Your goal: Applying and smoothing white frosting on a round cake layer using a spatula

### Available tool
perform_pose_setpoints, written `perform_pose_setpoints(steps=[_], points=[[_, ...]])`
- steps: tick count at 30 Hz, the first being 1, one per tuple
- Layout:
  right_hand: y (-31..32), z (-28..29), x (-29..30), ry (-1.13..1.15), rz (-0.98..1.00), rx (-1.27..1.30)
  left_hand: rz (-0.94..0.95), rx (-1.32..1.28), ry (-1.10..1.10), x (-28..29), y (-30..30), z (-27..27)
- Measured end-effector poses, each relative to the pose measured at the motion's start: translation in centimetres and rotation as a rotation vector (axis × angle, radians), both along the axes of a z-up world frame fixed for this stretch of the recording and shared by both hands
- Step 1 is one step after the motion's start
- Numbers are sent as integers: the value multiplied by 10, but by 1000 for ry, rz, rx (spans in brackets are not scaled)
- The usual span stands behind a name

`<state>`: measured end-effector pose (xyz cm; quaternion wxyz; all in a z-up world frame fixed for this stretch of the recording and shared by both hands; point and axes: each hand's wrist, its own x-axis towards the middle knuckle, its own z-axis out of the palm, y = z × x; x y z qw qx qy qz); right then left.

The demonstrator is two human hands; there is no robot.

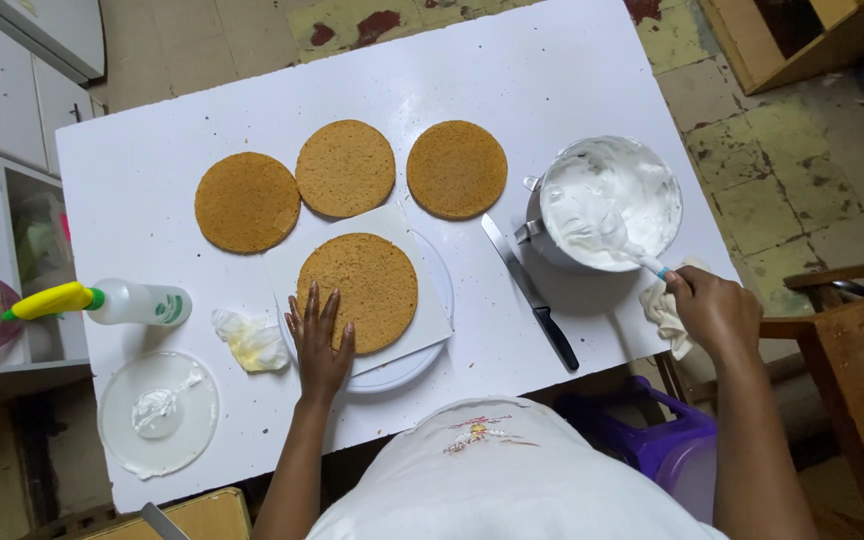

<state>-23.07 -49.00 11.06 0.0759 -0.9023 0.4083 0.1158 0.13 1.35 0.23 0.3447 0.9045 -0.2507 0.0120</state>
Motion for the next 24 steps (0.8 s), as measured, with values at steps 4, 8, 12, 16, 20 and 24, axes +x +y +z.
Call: perform_pose_setpoints(steps=[4, 8, 12, 16, 20, 24], points=[[18, 6, 17, -78, -102, 211, 8, -24, -2, 2, -2, -1], [31, 19, 41, -124, -226, 482, 14, -36, -11, 0, 0, -4], [12, -13, 35, -435, -344, 940, 2, -58, -32, 0, 0, -8], [23, -9, 31, -396, -454, 1018, 22, -57, -25, 1, -3, -5], [47, -16, 15, -510, -370, 984, 41, -132, -24, 0, 1, -11], [78, -34, 10, -751, -375, 907, 119, -528, 26, 5, 10, -13]])
